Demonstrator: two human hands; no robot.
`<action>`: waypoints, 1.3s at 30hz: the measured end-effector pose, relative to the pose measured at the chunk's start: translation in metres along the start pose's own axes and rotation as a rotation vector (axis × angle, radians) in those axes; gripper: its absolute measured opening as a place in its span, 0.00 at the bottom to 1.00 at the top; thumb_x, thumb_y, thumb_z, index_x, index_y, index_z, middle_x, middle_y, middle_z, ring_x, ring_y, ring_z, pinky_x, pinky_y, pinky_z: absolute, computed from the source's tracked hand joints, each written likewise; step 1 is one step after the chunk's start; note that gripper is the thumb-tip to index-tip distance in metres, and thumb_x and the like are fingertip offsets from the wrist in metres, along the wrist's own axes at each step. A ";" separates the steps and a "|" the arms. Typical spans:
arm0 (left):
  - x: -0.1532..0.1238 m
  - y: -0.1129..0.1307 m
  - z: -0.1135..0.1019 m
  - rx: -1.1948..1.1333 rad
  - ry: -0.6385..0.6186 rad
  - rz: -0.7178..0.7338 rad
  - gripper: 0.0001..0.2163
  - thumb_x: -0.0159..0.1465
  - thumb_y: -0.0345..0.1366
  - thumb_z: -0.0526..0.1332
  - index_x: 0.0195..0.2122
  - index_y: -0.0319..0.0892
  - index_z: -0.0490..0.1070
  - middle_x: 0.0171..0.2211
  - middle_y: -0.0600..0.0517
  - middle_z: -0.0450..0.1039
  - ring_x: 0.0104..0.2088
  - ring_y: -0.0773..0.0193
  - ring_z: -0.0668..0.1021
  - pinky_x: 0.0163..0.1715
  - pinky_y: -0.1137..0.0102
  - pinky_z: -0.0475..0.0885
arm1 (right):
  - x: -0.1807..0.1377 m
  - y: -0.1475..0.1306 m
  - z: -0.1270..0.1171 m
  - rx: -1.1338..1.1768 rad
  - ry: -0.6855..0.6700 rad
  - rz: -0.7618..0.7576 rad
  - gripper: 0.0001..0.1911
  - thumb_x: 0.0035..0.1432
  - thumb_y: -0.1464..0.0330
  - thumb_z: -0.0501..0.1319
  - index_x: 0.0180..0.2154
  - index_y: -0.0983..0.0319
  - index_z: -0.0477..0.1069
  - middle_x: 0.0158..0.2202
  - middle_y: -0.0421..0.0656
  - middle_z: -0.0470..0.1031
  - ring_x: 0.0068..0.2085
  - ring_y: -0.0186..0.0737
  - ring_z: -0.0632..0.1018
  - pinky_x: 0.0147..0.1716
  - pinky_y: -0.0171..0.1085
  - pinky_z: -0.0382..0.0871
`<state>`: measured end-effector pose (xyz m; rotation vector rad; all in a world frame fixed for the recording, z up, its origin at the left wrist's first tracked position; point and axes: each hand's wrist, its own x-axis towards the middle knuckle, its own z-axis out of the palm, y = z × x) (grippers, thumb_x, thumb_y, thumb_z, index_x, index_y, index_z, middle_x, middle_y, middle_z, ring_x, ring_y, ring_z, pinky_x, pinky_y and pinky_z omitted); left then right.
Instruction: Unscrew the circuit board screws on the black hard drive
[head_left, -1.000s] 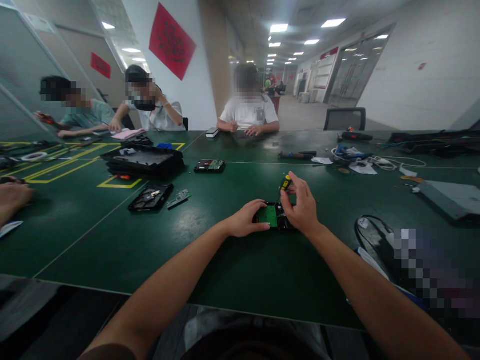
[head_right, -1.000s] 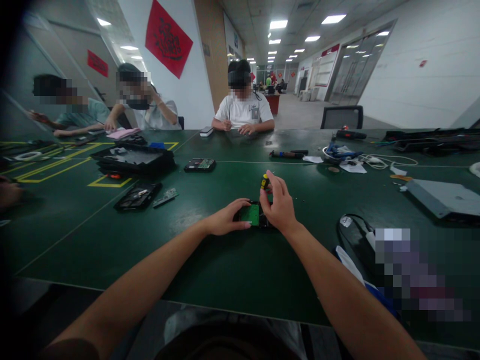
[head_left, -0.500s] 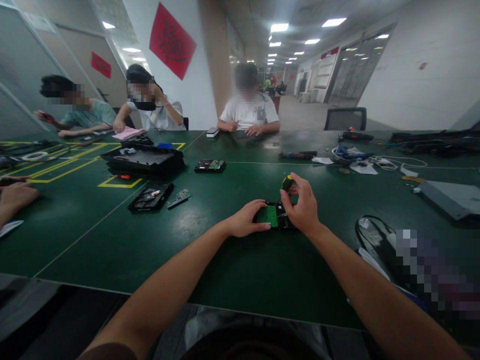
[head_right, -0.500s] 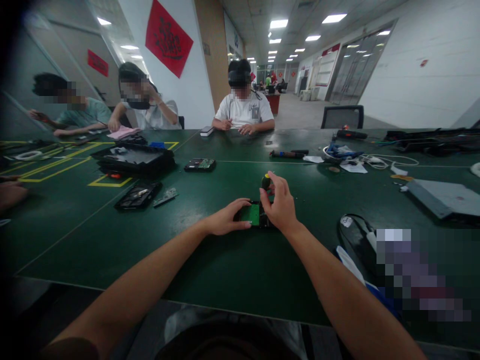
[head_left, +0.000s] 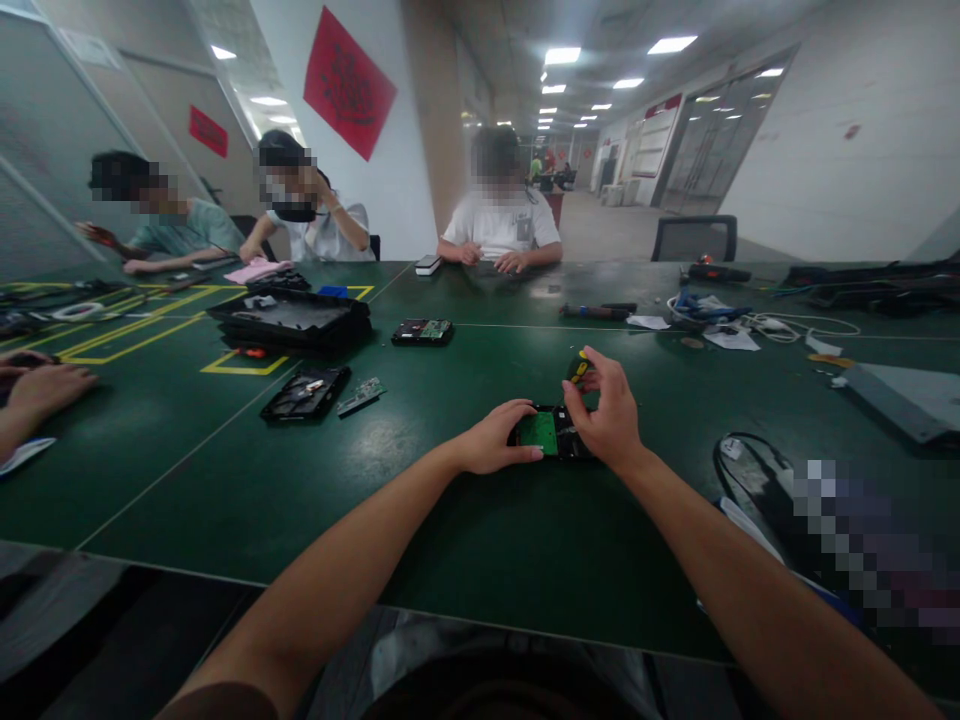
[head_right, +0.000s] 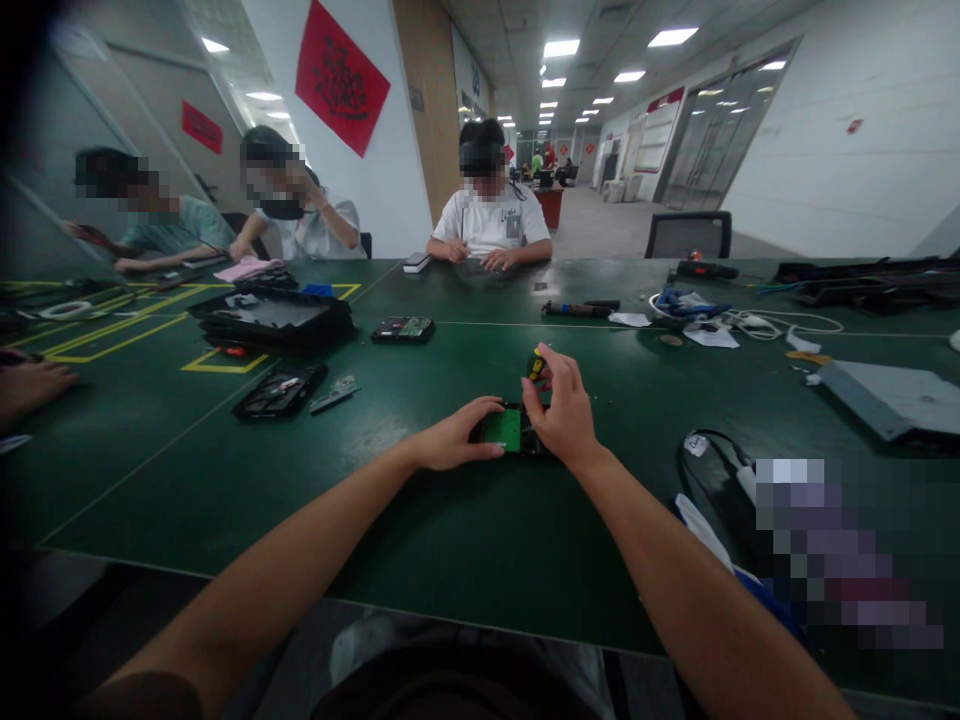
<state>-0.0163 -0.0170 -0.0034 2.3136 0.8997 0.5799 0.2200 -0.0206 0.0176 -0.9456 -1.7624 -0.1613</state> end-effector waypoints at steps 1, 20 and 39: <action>0.000 0.000 0.000 -0.001 -0.001 -0.002 0.36 0.61 0.54 0.67 0.65 0.42 0.61 0.69 0.39 0.57 0.69 0.45 0.63 0.68 0.50 0.59 | 0.000 0.000 0.000 0.003 -0.003 -0.002 0.32 0.65 0.68 0.61 0.68 0.55 0.55 0.57 0.52 0.69 0.42 0.46 0.80 0.43 0.51 0.81; 0.000 0.000 0.000 0.008 -0.002 0.014 0.37 0.61 0.54 0.67 0.66 0.41 0.60 0.69 0.38 0.57 0.69 0.46 0.63 0.69 0.50 0.59 | 0.002 -0.001 0.000 -0.014 0.023 -0.006 0.34 0.64 0.67 0.63 0.68 0.54 0.55 0.55 0.51 0.70 0.42 0.45 0.79 0.41 0.49 0.81; 0.000 0.000 0.000 -0.012 0.000 0.007 0.36 0.61 0.54 0.68 0.66 0.43 0.61 0.69 0.39 0.58 0.69 0.46 0.63 0.69 0.50 0.59 | 0.001 -0.004 -0.001 0.012 -0.017 0.025 0.33 0.65 0.67 0.61 0.68 0.53 0.55 0.56 0.52 0.69 0.43 0.46 0.79 0.42 0.49 0.81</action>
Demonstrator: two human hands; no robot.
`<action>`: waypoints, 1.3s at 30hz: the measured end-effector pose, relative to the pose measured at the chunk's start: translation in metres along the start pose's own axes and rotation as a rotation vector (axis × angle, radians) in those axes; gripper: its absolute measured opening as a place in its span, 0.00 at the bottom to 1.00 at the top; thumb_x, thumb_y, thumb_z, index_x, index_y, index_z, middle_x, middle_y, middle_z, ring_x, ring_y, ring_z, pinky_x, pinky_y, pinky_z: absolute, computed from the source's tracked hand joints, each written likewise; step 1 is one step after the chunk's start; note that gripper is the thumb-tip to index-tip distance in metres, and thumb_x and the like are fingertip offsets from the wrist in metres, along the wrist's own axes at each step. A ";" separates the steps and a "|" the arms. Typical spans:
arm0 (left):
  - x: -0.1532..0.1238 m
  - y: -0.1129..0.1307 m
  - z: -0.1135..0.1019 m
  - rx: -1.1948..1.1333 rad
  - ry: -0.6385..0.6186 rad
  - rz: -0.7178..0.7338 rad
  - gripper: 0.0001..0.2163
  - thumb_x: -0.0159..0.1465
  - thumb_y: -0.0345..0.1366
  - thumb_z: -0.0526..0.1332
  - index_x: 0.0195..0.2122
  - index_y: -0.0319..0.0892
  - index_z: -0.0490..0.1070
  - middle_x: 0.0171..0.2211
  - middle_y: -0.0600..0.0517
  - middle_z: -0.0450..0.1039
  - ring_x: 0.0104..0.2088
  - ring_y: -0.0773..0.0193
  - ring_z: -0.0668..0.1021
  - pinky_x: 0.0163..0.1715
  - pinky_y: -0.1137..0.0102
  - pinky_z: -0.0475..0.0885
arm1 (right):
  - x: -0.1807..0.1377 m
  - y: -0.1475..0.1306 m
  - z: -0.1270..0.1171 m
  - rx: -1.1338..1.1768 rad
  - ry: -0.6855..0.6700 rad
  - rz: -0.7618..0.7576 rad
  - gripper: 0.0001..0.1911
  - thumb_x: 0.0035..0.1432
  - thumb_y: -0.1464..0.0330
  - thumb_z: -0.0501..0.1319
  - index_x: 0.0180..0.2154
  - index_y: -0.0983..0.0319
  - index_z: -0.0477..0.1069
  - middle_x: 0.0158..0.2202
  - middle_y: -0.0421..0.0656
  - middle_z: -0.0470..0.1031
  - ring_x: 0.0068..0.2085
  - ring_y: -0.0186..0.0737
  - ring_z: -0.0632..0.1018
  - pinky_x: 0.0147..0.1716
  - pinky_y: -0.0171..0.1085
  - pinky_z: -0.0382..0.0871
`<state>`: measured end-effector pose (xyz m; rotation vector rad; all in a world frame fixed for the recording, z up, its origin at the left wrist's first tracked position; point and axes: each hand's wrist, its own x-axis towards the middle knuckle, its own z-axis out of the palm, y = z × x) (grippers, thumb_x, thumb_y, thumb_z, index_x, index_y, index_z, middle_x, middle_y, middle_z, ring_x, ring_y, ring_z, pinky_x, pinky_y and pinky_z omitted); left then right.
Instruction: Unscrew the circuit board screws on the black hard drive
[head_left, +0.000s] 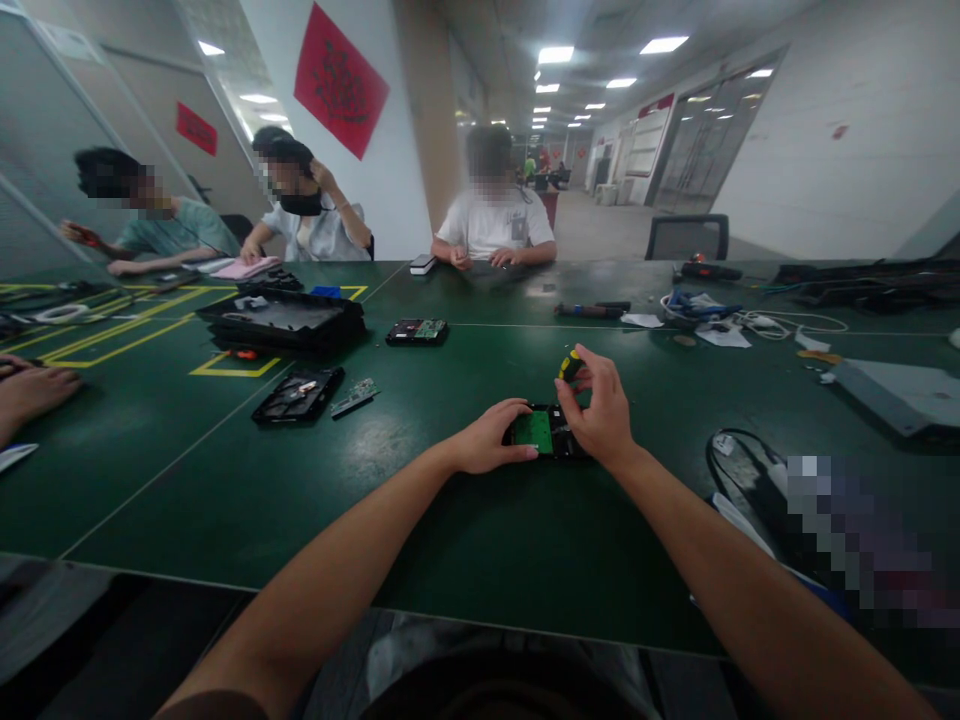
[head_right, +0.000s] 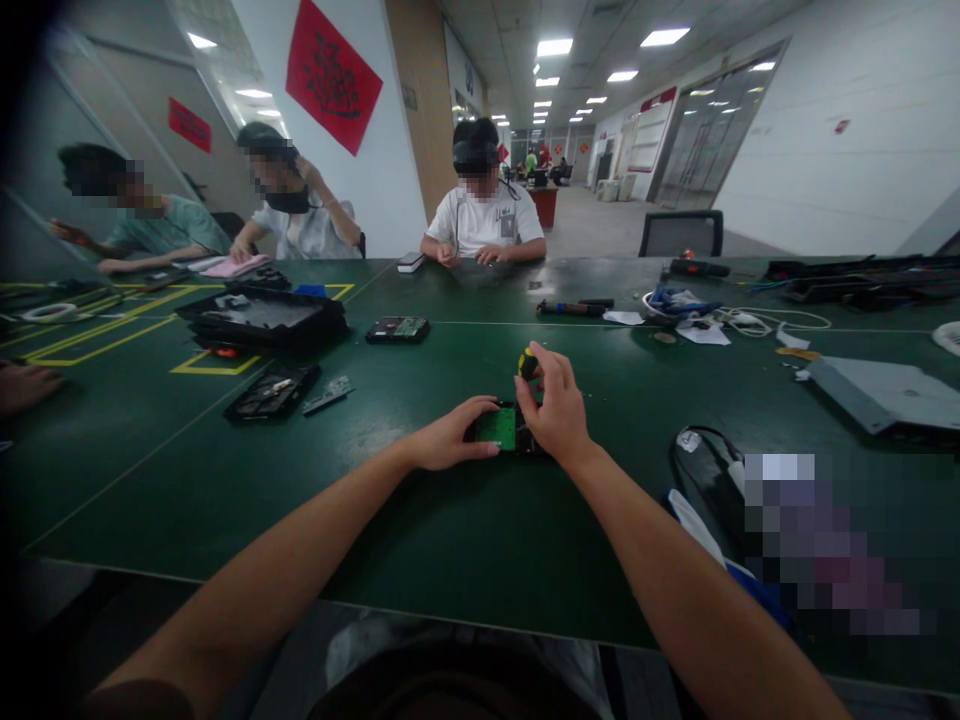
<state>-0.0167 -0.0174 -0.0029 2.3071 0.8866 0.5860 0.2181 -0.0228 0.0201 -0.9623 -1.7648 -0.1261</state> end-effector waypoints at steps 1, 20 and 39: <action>0.000 -0.001 0.000 0.001 0.002 0.001 0.36 0.61 0.54 0.67 0.66 0.42 0.61 0.69 0.39 0.58 0.69 0.45 0.63 0.69 0.50 0.59 | 0.000 0.000 0.000 -0.002 -0.004 -0.002 0.32 0.65 0.67 0.61 0.68 0.53 0.56 0.56 0.51 0.69 0.43 0.45 0.79 0.41 0.49 0.81; -0.001 0.003 -0.002 -0.016 -0.011 -0.013 0.35 0.61 0.53 0.68 0.66 0.44 0.61 0.69 0.40 0.57 0.69 0.45 0.63 0.69 0.49 0.58 | -0.001 0.000 0.001 -0.002 0.009 -0.004 0.33 0.65 0.68 0.61 0.68 0.53 0.55 0.56 0.51 0.68 0.42 0.46 0.79 0.42 0.51 0.81; -0.001 0.002 0.000 -0.013 0.005 0.001 0.35 0.61 0.53 0.68 0.66 0.44 0.61 0.69 0.39 0.58 0.69 0.45 0.63 0.68 0.49 0.59 | -0.001 0.001 0.002 0.014 -0.013 0.001 0.34 0.66 0.68 0.59 0.70 0.53 0.52 0.57 0.51 0.70 0.43 0.47 0.80 0.47 0.52 0.80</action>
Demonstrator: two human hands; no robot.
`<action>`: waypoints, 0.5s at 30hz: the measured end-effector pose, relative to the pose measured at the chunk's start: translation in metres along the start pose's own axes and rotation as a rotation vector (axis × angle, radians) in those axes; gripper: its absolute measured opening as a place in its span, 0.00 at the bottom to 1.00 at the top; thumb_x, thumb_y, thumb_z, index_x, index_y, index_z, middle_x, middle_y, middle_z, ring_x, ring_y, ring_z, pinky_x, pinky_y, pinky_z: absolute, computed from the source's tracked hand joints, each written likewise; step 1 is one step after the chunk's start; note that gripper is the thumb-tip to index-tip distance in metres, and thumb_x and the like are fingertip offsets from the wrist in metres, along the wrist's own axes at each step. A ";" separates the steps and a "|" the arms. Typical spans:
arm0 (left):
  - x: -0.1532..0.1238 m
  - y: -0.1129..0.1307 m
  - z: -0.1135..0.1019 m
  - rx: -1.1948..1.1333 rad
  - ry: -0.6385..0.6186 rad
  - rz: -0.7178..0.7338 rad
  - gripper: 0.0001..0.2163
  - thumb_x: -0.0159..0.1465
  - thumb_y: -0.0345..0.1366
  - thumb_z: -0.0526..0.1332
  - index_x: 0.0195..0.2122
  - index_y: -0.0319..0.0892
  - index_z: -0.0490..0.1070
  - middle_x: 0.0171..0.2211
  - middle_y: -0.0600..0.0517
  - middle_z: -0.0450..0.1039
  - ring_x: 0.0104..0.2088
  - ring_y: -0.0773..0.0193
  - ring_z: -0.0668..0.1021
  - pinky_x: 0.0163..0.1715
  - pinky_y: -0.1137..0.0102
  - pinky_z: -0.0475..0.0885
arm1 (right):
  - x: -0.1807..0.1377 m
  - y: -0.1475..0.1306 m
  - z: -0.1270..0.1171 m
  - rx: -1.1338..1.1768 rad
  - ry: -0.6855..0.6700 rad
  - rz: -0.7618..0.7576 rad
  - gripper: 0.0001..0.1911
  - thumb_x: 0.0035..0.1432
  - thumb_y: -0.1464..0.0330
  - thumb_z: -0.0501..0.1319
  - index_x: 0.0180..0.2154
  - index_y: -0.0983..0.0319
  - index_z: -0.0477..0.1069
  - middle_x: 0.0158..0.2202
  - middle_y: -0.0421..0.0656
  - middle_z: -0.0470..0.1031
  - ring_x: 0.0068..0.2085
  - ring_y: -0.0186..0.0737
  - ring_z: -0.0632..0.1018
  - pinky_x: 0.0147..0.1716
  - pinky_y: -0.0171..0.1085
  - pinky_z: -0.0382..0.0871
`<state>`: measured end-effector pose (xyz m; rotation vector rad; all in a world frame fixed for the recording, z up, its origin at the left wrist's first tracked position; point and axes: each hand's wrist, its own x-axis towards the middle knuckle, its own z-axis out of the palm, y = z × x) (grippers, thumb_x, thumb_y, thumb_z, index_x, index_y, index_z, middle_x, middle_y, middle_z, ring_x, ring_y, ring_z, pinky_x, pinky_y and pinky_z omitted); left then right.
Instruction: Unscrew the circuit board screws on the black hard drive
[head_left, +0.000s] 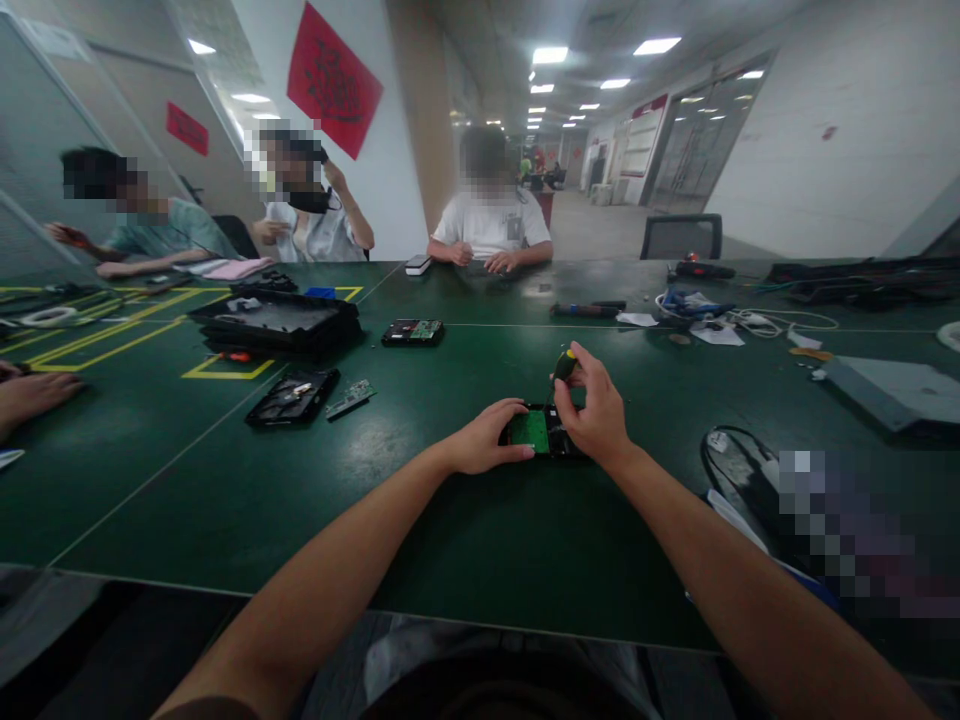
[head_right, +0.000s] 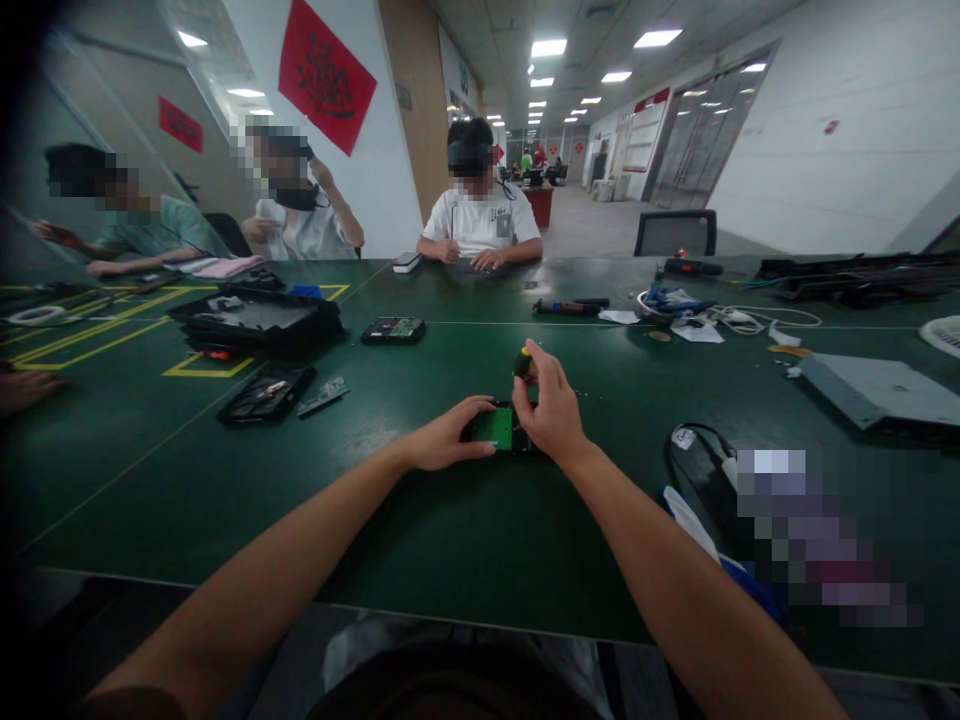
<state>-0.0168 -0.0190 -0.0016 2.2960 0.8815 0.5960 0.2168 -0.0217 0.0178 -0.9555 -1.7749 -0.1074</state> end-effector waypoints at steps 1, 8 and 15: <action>0.000 0.000 0.000 0.004 -0.001 0.002 0.35 0.61 0.53 0.68 0.66 0.44 0.60 0.69 0.39 0.58 0.69 0.45 0.63 0.68 0.49 0.59 | 0.000 0.000 0.000 -0.001 0.002 0.000 0.33 0.66 0.68 0.60 0.69 0.53 0.53 0.57 0.51 0.70 0.43 0.47 0.80 0.46 0.52 0.80; -0.001 0.003 -0.002 0.011 -0.011 -0.008 0.36 0.62 0.53 0.67 0.66 0.42 0.59 0.69 0.38 0.57 0.69 0.46 0.63 0.69 0.51 0.59 | 0.001 -0.002 -0.002 0.013 -0.013 -0.012 0.33 0.65 0.69 0.61 0.68 0.53 0.54 0.57 0.51 0.69 0.43 0.46 0.79 0.46 0.51 0.80; 0.000 0.002 -0.001 0.016 -0.012 -0.024 0.37 0.61 0.54 0.67 0.66 0.42 0.60 0.69 0.39 0.57 0.69 0.45 0.62 0.69 0.50 0.58 | 0.002 -0.004 -0.003 -0.001 -0.014 -0.021 0.32 0.65 0.69 0.62 0.67 0.52 0.55 0.55 0.50 0.67 0.43 0.44 0.78 0.42 0.49 0.81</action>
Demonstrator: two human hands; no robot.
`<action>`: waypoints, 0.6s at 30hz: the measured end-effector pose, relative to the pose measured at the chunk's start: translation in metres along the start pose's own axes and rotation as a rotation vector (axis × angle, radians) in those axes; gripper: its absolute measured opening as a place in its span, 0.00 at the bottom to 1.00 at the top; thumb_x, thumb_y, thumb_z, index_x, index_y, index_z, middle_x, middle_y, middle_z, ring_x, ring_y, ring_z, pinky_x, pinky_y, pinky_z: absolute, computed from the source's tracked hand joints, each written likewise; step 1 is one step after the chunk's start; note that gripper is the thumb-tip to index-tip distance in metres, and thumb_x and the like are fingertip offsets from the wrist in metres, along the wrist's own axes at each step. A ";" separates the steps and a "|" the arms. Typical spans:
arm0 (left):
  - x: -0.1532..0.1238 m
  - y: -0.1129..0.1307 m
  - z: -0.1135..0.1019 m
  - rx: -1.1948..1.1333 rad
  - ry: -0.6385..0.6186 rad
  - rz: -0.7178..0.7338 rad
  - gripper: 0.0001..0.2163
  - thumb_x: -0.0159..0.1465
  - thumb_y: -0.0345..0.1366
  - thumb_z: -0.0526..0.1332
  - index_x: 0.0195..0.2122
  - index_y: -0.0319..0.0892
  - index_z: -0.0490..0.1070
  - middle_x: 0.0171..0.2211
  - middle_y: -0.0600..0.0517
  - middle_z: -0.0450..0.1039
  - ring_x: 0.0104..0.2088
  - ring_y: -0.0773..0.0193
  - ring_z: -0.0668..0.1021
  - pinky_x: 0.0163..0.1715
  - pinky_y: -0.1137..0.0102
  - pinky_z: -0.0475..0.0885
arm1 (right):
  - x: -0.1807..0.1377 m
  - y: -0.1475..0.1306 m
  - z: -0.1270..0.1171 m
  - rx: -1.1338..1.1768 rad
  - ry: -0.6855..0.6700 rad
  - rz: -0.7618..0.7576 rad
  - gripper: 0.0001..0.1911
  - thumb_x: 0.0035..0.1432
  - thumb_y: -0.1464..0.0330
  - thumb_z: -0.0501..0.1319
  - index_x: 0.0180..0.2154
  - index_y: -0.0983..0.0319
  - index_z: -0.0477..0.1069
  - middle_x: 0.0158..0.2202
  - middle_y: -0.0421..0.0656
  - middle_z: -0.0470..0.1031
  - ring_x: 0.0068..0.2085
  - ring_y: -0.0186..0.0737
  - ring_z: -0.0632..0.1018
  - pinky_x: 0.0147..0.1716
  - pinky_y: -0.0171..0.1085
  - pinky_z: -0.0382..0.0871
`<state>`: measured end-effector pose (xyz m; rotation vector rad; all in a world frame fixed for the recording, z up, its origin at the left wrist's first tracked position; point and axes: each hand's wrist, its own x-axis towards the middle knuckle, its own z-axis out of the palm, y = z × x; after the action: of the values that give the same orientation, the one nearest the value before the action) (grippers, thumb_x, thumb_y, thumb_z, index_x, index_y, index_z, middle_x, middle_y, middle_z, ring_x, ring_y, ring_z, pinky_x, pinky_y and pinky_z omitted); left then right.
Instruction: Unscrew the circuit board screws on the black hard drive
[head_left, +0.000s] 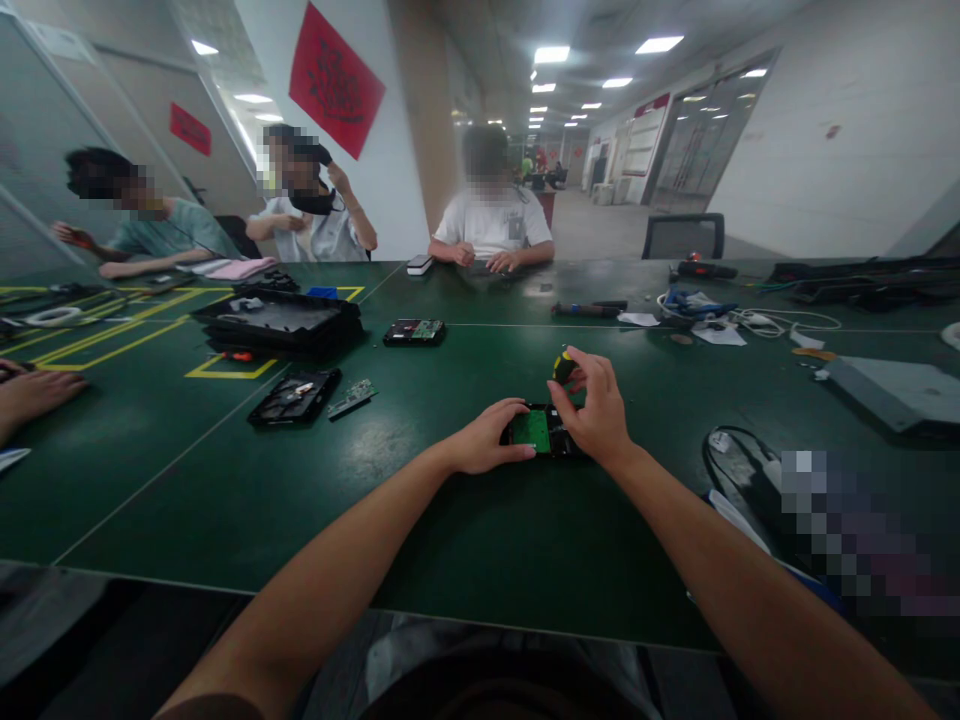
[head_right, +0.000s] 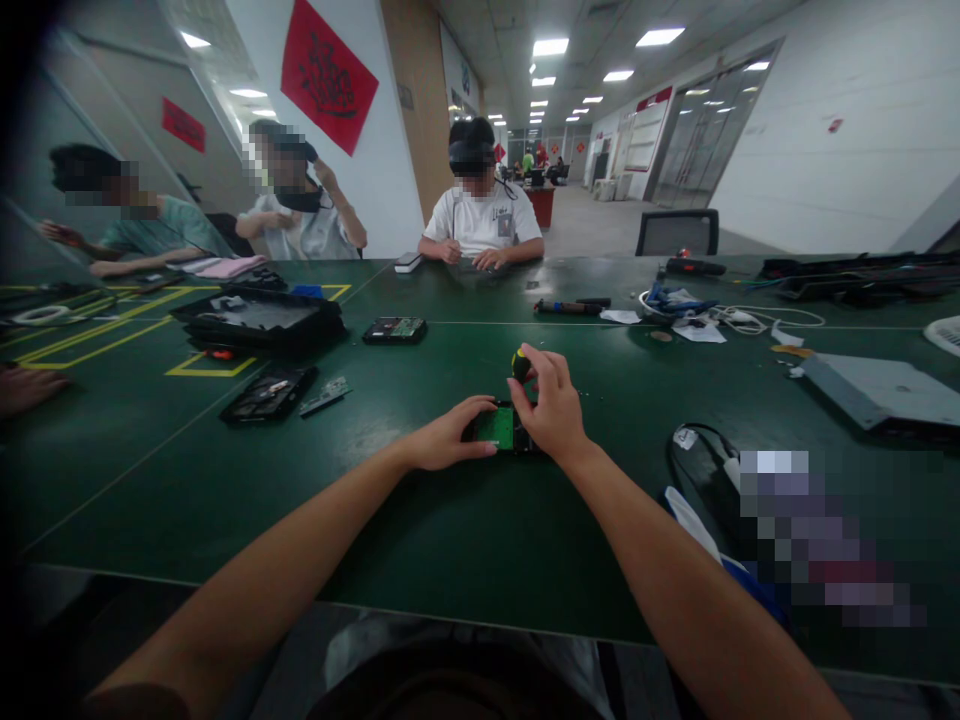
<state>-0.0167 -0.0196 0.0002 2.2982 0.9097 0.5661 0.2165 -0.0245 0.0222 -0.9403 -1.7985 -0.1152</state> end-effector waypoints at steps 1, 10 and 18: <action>0.000 0.000 0.000 0.001 0.001 0.001 0.37 0.61 0.54 0.67 0.66 0.42 0.60 0.69 0.38 0.57 0.69 0.46 0.62 0.69 0.51 0.58 | 0.000 0.000 0.000 0.005 -0.004 -0.002 0.33 0.65 0.69 0.61 0.67 0.52 0.55 0.55 0.50 0.67 0.43 0.44 0.78 0.43 0.49 0.80; 0.001 -0.003 0.002 0.008 0.010 0.036 0.36 0.61 0.54 0.67 0.66 0.42 0.60 0.68 0.39 0.58 0.68 0.46 0.63 0.69 0.52 0.58 | -0.001 0.002 0.001 -0.017 0.023 -0.001 0.34 0.64 0.68 0.63 0.67 0.53 0.55 0.56 0.51 0.67 0.41 0.45 0.78 0.40 0.48 0.81; 0.001 -0.002 0.001 0.008 0.000 0.016 0.36 0.62 0.54 0.67 0.66 0.43 0.60 0.69 0.39 0.57 0.69 0.46 0.62 0.69 0.51 0.59 | -0.002 0.004 0.003 -0.007 0.008 0.002 0.36 0.64 0.69 0.61 0.70 0.52 0.52 0.57 0.51 0.68 0.41 0.46 0.79 0.44 0.51 0.81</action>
<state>-0.0164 -0.0182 -0.0022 2.3149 0.8959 0.5707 0.2170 -0.0213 0.0179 -0.9452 -1.7909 -0.1235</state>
